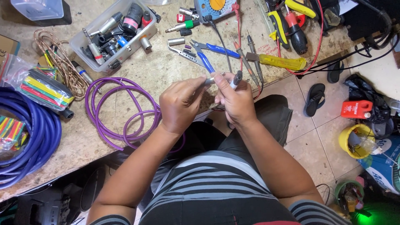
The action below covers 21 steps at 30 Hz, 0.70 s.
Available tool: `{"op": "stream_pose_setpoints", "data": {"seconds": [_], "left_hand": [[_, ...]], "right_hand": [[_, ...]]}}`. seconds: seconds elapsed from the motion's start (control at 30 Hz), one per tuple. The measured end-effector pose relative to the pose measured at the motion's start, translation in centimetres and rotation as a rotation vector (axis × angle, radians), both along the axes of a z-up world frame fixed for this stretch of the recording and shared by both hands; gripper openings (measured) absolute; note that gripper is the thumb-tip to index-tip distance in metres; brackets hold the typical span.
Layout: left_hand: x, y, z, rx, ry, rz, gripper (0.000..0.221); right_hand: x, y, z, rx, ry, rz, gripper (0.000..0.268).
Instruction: The person is preparing wires and connectors, then soldering them together at an electronics repair bench.
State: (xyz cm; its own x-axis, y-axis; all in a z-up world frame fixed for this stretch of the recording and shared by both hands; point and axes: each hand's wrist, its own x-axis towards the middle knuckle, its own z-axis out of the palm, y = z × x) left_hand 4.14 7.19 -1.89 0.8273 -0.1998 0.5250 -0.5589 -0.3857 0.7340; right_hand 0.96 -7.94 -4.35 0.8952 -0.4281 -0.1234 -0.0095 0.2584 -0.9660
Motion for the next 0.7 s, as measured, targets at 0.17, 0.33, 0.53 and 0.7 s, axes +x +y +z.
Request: {"op": "stream_pose_setpoints", "data": {"seconds": [0.17,0.33,0.53,0.7], "left_hand": [[-0.1,-0.1,-0.8,0.036,-0.073,0.029,0.018],[-0.3,0.6,0.3,0.09,0.038,-0.025,0.024],[-0.7,3.1,0.4,0.144,0.301,-0.161,0.024],[-1.2,3.2,1.6,0.102,0.414,-0.22,0.016]], "right_hand": [[0.0,-0.1,0.0,0.007,0.004,0.001,0.02],[0.0,-0.2,-0.1,-0.012,0.01,0.002,0.021],[0.2,-1.6,0.5,0.001,0.022,-0.039,0.022],[-1.6,-3.0,1.9,-0.029,0.062,-0.047,0.025]]}}
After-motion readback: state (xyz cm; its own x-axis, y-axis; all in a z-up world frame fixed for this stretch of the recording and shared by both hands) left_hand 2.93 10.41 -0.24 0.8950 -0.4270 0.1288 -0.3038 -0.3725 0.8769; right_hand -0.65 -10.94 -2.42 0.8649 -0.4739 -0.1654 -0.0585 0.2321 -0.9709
